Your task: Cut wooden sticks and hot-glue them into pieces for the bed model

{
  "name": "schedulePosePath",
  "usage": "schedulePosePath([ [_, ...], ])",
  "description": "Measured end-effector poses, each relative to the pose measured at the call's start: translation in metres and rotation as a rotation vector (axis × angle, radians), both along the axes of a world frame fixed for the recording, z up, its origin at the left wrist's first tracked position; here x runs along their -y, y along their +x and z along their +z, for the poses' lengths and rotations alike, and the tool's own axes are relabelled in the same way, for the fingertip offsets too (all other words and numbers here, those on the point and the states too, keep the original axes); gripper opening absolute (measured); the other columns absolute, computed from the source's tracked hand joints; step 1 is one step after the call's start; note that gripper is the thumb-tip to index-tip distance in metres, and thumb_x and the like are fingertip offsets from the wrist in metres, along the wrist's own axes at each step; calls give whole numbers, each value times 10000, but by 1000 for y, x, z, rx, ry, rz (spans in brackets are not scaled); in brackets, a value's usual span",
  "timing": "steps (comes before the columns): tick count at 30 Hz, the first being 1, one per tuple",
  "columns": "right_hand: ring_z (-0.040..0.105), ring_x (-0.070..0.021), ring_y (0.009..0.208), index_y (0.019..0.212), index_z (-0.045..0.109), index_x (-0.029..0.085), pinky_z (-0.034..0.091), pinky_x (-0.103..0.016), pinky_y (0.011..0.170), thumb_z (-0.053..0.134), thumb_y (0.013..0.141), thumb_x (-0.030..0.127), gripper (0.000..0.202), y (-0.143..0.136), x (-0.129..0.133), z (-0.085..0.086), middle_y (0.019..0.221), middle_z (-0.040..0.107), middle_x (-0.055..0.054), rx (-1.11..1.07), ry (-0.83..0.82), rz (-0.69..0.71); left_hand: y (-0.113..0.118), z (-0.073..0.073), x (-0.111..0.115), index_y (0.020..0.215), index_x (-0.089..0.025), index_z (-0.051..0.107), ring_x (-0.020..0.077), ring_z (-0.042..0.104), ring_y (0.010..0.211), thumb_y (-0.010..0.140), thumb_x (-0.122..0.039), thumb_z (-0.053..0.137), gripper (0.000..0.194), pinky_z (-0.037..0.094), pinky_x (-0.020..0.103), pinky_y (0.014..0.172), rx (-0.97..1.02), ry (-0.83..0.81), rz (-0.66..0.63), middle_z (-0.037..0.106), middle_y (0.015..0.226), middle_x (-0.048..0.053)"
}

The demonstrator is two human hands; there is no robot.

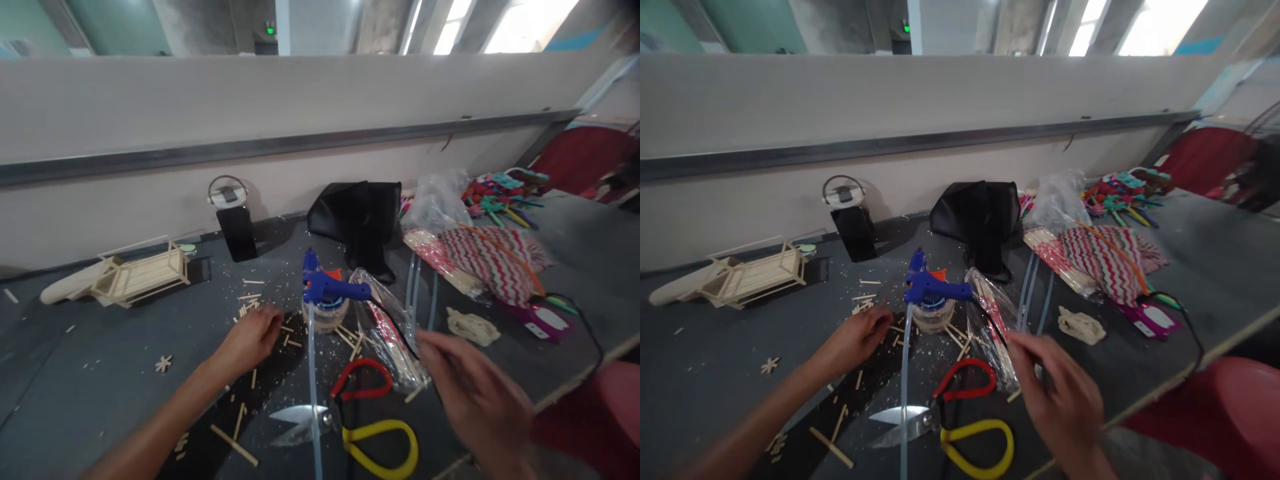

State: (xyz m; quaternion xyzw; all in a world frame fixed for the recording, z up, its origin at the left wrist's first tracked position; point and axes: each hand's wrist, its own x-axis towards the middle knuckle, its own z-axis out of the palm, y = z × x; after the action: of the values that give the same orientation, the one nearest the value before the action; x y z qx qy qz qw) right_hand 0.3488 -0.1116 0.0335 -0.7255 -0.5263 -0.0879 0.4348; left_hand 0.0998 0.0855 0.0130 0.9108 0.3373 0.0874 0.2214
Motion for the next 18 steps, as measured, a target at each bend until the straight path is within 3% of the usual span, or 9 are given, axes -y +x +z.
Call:
schedulePosePath([
  [2, 680, -164, 699, 1010, 669, 241, 534, -264, 678, 547, 912, 289, 164, 23, -27, 10, 885, 739, -18, 74, -47, 94, -5, -3, 6, 906, -176, 584, 217, 635, 796, 930, -237, 365, 228, 466, 312, 704, 15, -26, 36, 668, 847, 78],
  [4, 670, -190, 878, 1069, 649, 217, 512, -304, 802, 506, 936, 260, 200, 43, -59, 11, 995, 729, -54, 142, -97, 243, -11, -3, 15, 905, -186, 590, 214, 644, 807, 950, -281, 343, 268, 469, 309, 712, 17, -31, 64, 673, 848, 73],
  [6, 602, -231, 1083, 1168, 613, 181, 439, -389, 941, 465, 946, 240, 273, 57, -90, 6, 1140, 694, -107, 305, -231, 414, -18, -2, 25, 911, -192, 594, 203, 650, 790, 943, -286, 357, 257, 470, 298, 710, 47, 8, 68, 675, 840, 63],
  [9, 562, -258, 1140, 1133, 653, 208, 400, -410, 934, 565, 863, 230, 285, 71, -123, -8, 1129, 707, -89, 395, -367, 544, -31, 4, 39, 832, -203, 580, 172, 640, 677, 906, -249, 393, 206, 459, 259, 634, 63, 69, 78, 659, 742, 25],
  [12, 623, -242, 957, 829, 721, 204, 388, -395, 873, 586, 823, 212, 135, 78, -135, -17, 848, 739, -63, 439, -468, 544, -49, 9, 49, 767, -218, 560, 133, 601, 541, 901, -254, 390, 220, 434, 216, 544, 84, 124, 135, 626, 623, -25],
  [14, 624, -221, 880, 736, 709, 191, 393, -381, 845, 585, 835, 216, 161, 81, -136, -21, 755, 711, -51, 467, -516, 505, -61, 10, 53, 682, -226, 533, 117, 543, 434, 893, -274, 394, 258, 394, 201, 460, 112, 202, 173, 573, 518, -51],
  [16, 619, -216, 900, 786, 703, 184, 416, -386, 857, 594, 863, 241, 146, 82, -137, -24, 782, 697, -41, 501, -549, 463, -71, 11, 56, 622, -227, 511, 112, 518, 385, 870, -283, 412, 273, 364, 197, 416, 123, 279, 212, 543, 466, -60],
  [18, 620, -216, 953, 962, 677, 171, 466, -415, 871, 594, 902, 285, 153, 79, -141, -28, 954, 685, -48, 540, -573, 420, -77, 11, 58, 595, -226, 505, 108, 511, 363, 850, -290, 424, 275, 353, 193, 397, 140, 330, 256, 528, 439, -64],
])
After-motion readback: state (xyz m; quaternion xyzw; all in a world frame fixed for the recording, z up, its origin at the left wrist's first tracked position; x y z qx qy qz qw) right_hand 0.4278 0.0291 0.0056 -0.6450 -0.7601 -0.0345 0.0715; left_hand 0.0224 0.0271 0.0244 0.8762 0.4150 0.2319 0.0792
